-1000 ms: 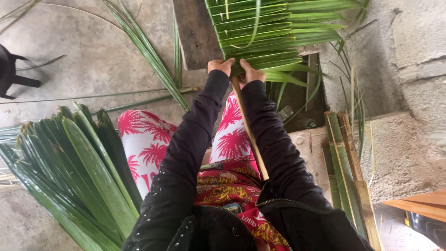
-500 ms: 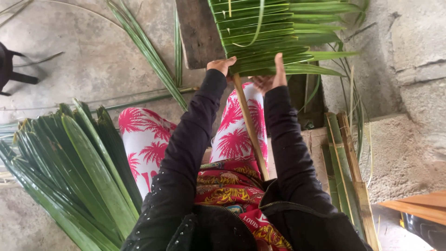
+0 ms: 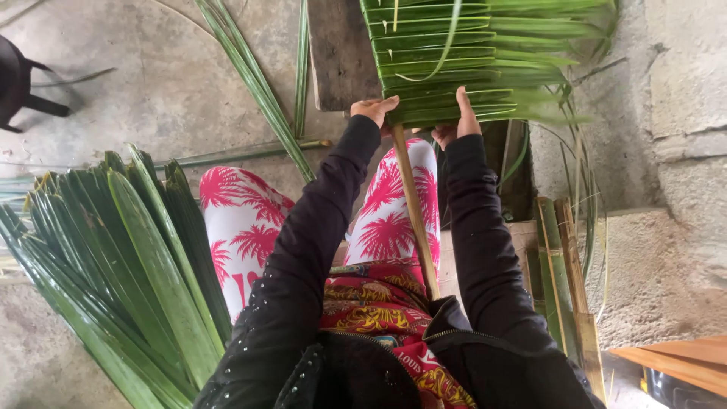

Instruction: Weaving palm leaves onto a wooden stick to create a thatched panel

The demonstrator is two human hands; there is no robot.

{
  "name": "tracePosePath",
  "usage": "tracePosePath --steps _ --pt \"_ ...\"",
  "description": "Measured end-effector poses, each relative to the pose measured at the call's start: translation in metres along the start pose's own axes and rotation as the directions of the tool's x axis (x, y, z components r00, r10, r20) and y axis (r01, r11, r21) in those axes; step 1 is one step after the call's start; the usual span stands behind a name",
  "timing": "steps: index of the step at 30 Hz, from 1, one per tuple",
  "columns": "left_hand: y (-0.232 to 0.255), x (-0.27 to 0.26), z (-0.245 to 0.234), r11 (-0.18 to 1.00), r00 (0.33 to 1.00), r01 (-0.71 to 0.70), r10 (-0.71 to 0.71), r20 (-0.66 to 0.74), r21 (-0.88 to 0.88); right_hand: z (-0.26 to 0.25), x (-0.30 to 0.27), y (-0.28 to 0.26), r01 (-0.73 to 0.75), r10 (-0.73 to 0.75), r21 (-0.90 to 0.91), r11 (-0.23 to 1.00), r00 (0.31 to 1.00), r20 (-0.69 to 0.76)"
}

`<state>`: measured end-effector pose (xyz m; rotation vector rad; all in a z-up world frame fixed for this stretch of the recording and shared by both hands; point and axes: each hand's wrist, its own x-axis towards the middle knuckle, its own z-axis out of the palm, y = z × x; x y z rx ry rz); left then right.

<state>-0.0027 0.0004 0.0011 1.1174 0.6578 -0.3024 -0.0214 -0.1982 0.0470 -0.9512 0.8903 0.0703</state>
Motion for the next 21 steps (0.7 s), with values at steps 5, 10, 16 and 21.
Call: tracePosePath --steps 5,10,16,21 --pt "-0.007 0.013 0.004 0.999 1.0 -0.022 0.022 -0.001 0.045 -0.019 0.065 0.011 0.127 -0.125 0.011 0.992 0.986 -0.106" --pt "-0.037 0.048 0.005 0.95 0.986 -0.157 0.164 -0.004 0.269 -0.03 0.058 0.03 0.185 -0.165 0.073 0.98 0.961 -0.223" --pt "-0.011 0.006 0.008 0.888 0.971 -0.219 0.238 0.004 0.403 -0.04 0.067 0.056 0.244 -0.144 0.338 0.909 0.945 -0.293" --pt "0.033 -0.053 0.014 0.881 0.985 -0.143 0.17 -0.019 0.451 -0.017 0.06 0.045 0.246 -0.145 0.252 0.936 0.921 -0.361"
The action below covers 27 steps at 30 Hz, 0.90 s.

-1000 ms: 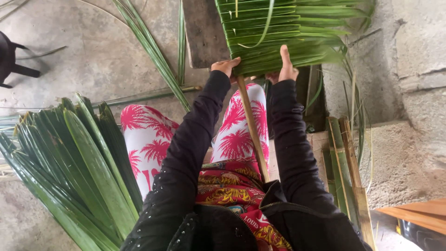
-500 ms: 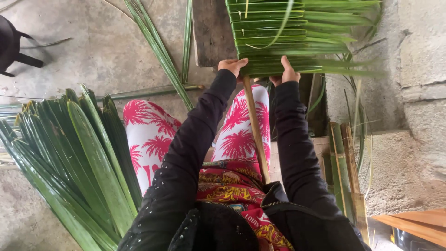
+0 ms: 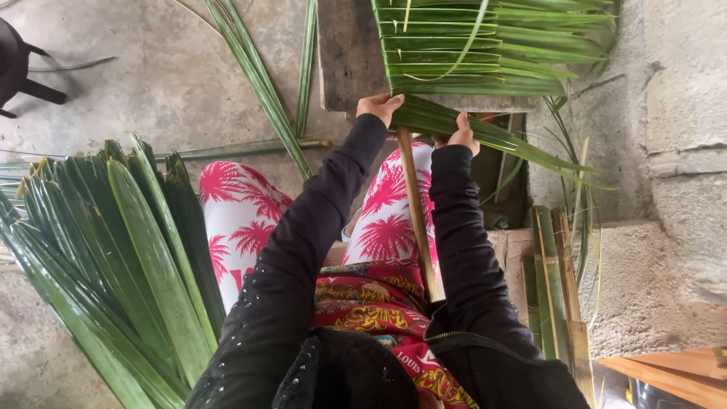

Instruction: Weaving palm leaves onto a wooden stick to create a thatched panel

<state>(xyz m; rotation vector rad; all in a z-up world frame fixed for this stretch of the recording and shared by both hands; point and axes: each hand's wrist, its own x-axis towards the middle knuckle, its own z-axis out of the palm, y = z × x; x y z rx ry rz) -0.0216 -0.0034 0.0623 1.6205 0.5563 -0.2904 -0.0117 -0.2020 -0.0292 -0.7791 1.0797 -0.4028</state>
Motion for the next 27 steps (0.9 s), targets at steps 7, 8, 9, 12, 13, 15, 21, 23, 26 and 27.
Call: tracePosePath --steps 7,8,9,12,13,15,21,23,26,27 --pt "-0.06 0.015 0.021 0.811 0.974 0.176 -0.225 -0.019 -0.558 0.01 0.031 0.003 0.021 -0.02 -0.092 0.995 1.0 0.003" --pt "-0.059 -0.004 0.023 0.652 0.963 0.271 -0.187 0.196 -0.708 0.011 0.034 0.003 0.03 -0.03 -0.084 0.996 1.0 0.005" --pt "-0.057 -0.024 0.026 0.465 0.915 0.388 -0.094 0.392 -0.796 0.012 0.036 0.002 0.041 -0.041 -0.075 0.996 0.999 0.005" --pt "-0.083 -0.019 0.041 0.451 0.928 0.362 -0.091 0.361 -0.816 0.023 0.012 -0.007 0.052 -0.052 -0.062 0.997 0.999 -0.004" --pt "-0.081 -0.021 0.042 0.45 0.928 0.363 -0.094 0.361 -0.816 0.023 0.018 -0.005 0.05 -0.05 -0.065 0.997 0.999 -0.006" --pt "-0.076 -0.026 0.044 0.385 0.936 0.341 -0.051 0.349 -0.857 0.024 0.028 -0.001 0.068 -0.067 -0.048 0.997 0.998 0.016" --pt "-0.052 -0.052 0.03 0.436 0.958 0.281 -0.073 0.278 -0.855 0.024 0.038 0.015 0.053 -0.053 -0.017 0.998 0.998 0.015" --pt "-0.035 -0.061 0.025 0.486 0.961 0.269 -0.075 0.267 -0.831 0.03 0.025 0.006 0.05 -0.05 -0.002 0.999 0.999 0.016" --pt "-0.035 -0.063 0.025 0.53 0.967 0.246 -0.079 0.242 -0.811 0.033 0.021 0.004 0.051 -0.051 0.021 0.998 0.999 0.016" --pt "-0.038 -0.061 0.026 0.525 0.971 0.234 -0.081 0.225 -0.818 0.034 0.022 0.004 0.052 -0.053 0.026 0.998 0.998 0.016"
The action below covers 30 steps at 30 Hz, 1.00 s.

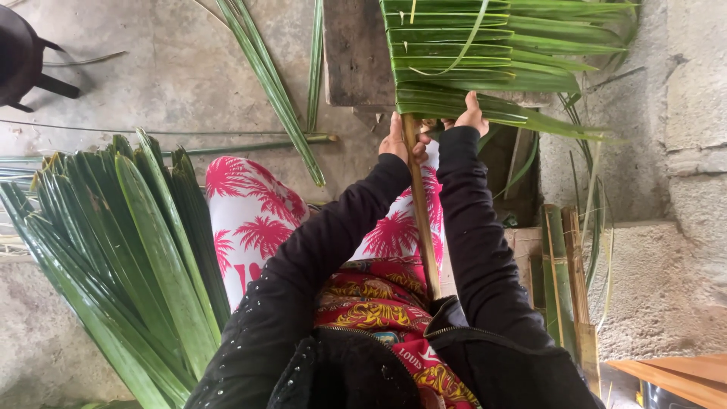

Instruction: Weaving palm leaves onto a wooden stick to create a thatched panel

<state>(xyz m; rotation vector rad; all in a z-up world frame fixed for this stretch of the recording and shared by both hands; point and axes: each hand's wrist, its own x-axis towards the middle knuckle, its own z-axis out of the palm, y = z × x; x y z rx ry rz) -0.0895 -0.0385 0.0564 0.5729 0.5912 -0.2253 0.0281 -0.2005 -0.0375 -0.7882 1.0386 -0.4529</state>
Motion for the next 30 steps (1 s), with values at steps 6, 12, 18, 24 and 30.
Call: tracePosePath --steps 6,12,18,24,30 --pt "-0.006 0.005 -0.002 0.999 0.999 -0.044 0.043 0.014 0.007 0.001 -0.009 -0.002 0.01 -0.01 0.015 1.0 1.0 -0.011" --pt "-0.009 0.01 -0.003 0.998 0.998 -0.06 0.06 -0.003 -0.009 -0.004 -0.007 -0.002 0.02 -0.02 0.022 1.0 1.0 -0.02" --pt "-0.013 0.023 -0.006 0.999 1.0 -0.024 0.025 -0.007 0.023 0.016 -0.004 -0.009 0.012 -0.012 0.049 0.999 1.0 0.007" --pt "-0.011 0.016 -0.004 0.997 0.999 0.016 -0.013 -0.035 0.071 0.011 0.005 -0.006 0.02 -0.023 0.08 0.997 0.999 0.029" --pt "-0.009 0.017 -0.002 0.995 0.998 0.028 -0.022 -0.063 0.1 0.009 0.007 0.0 0.003 -0.007 0.085 0.996 0.999 0.053"
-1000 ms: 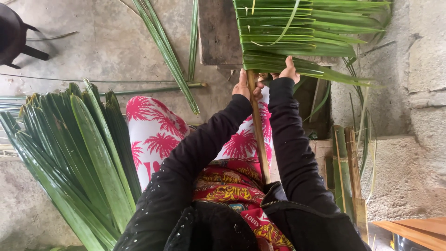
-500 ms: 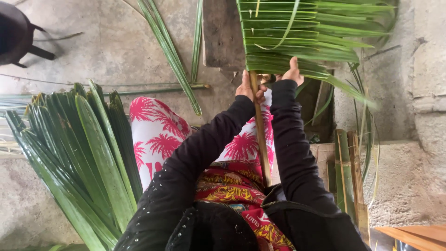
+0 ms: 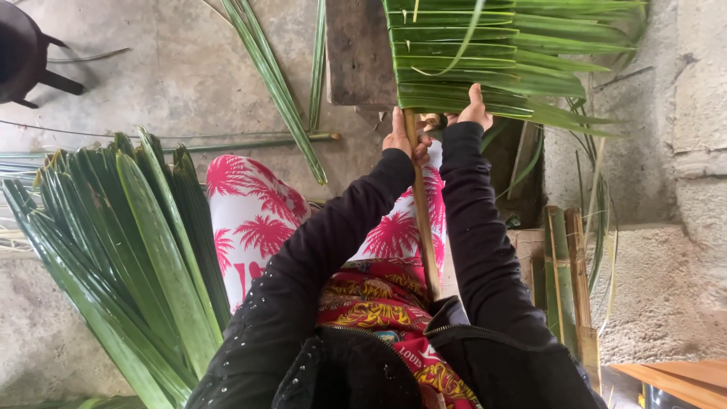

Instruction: Weaving palm leaves onto a wooden stick to create a thatched panel

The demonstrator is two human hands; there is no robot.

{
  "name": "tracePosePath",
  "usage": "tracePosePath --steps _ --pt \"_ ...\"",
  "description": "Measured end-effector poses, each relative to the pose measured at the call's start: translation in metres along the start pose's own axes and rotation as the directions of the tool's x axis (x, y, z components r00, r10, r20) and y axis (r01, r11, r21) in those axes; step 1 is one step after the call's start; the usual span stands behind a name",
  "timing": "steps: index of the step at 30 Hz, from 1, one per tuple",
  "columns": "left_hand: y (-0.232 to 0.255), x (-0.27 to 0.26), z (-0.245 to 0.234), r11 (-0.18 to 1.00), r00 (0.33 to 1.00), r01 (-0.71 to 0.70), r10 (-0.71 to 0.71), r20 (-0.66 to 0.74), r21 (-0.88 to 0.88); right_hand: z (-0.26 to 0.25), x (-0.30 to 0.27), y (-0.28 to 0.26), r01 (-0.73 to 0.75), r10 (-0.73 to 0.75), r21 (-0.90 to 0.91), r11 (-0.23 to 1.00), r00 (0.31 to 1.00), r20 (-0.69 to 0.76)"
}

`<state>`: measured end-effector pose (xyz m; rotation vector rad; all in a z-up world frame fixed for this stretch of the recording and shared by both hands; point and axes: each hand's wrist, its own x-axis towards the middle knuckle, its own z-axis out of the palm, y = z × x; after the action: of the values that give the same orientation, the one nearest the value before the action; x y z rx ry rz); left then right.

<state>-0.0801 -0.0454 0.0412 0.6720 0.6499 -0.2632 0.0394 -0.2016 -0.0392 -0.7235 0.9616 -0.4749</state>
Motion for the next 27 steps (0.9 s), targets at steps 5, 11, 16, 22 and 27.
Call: tracePosePath --steps 5,11,16,22,27 --pt "0.002 -0.004 0.0 1.0 1.0 0.009 -0.009 -0.023 0.021 0.001 0.0 -0.003 0.01 -0.01 -0.008 1.0 1.0 0.018" --pt "0.007 0.051 -0.012 0.912 0.962 -0.18 0.242 -0.129 0.369 0.003 -0.001 -0.005 0.036 -0.034 -0.037 0.999 0.998 0.043" --pt "0.048 0.121 -0.011 0.519 0.814 -0.423 0.578 0.059 0.743 0.004 -0.059 -0.038 -0.042 0.037 0.017 0.999 0.977 0.208" --pt "0.049 0.15 -0.015 0.373 0.873 -0.279 0.481 0.072 0.885 0.0 -0.054 -0.036 -0.125 0.124 -0.006 0.992 0.968 0.216" --pt "0.049 0.145 -0.013 0.423 0.861 -0.319 0.504 0.072 0.848 -0.006 -0.054 -0.037 -0.212 0.222 -0.065 0.975 0.92 0.324"
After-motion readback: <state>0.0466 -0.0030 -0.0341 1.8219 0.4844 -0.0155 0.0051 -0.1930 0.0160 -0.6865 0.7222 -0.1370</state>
